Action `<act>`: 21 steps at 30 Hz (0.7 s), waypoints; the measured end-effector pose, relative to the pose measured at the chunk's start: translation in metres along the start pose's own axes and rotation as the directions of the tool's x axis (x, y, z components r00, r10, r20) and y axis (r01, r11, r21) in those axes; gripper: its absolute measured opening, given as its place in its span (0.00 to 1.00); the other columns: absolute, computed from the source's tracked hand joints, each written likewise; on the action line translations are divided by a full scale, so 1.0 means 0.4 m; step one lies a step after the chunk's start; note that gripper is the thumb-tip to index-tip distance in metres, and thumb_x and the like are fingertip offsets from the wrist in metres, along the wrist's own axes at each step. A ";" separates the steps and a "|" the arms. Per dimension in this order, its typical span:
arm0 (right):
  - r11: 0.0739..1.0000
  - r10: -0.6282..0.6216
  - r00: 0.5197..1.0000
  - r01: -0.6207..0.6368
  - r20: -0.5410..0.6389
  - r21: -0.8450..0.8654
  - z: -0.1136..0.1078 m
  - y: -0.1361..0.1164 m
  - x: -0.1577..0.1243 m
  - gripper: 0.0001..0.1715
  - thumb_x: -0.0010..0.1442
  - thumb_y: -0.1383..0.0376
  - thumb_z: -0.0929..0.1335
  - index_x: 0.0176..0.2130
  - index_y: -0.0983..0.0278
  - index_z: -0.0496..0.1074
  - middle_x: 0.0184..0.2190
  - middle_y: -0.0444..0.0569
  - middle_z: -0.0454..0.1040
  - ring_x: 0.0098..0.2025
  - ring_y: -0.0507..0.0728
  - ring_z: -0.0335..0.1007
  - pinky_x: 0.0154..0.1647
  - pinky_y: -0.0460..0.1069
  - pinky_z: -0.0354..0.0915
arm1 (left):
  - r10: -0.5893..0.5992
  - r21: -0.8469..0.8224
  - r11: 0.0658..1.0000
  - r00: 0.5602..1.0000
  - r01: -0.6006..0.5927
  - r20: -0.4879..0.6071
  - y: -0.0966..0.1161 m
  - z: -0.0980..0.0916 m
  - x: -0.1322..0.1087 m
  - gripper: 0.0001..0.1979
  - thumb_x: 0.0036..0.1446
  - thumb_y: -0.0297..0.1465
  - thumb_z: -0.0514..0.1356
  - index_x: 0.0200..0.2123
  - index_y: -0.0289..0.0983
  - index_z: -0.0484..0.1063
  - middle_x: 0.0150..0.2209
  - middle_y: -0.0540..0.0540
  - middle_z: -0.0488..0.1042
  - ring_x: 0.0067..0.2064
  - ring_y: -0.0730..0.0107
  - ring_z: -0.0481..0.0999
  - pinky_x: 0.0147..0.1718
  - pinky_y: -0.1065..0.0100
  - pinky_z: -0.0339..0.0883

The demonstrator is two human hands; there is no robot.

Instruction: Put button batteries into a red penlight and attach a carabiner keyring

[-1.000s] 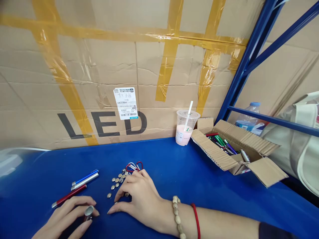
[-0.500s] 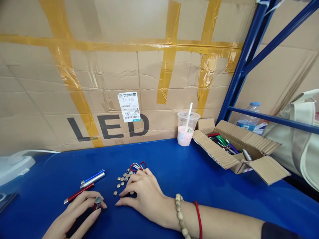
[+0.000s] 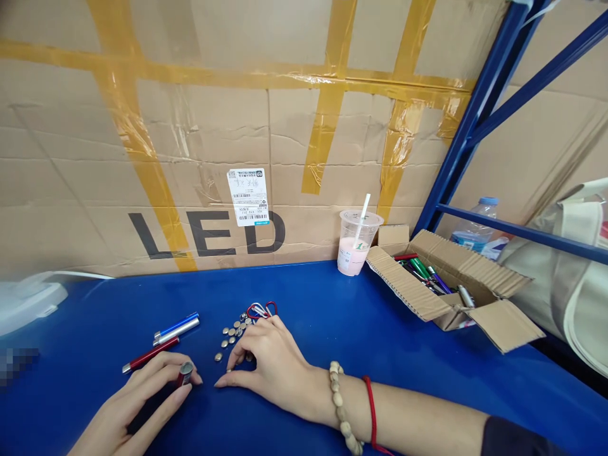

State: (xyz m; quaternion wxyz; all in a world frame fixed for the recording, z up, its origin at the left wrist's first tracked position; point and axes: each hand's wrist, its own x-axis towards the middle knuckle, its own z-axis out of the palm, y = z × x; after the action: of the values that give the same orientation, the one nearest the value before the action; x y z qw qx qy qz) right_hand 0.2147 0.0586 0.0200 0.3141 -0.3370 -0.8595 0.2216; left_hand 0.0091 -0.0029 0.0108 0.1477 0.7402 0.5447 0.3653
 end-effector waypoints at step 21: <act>0.982 -0.184 0.975 0.189 -0.126 0.026 0.011 0.003 -0.010 0.03 0.58 0.66 0.70 0.35 0.63 0.75 0.32 0.43 0.78 0.34 0.50 0.71 0.42 0.47 0.63 | 0.091 -0.023 0.996 0.990 -0.089 0.106 0.017 -0.011 -0.007 0.11 0.64 0.40 0.50 0.38 0.44 0.69 0.25 0.54 0.72 0.27 0.72 0.71 0.28 0.74 0.63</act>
State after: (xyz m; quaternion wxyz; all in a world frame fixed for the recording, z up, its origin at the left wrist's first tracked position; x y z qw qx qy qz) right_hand 0.2144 0.0557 0.0145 0.3922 -0.2617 -0.8619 0.1864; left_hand 0.0103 -0.0089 0.0170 0.1668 0.7812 0.4986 0.3365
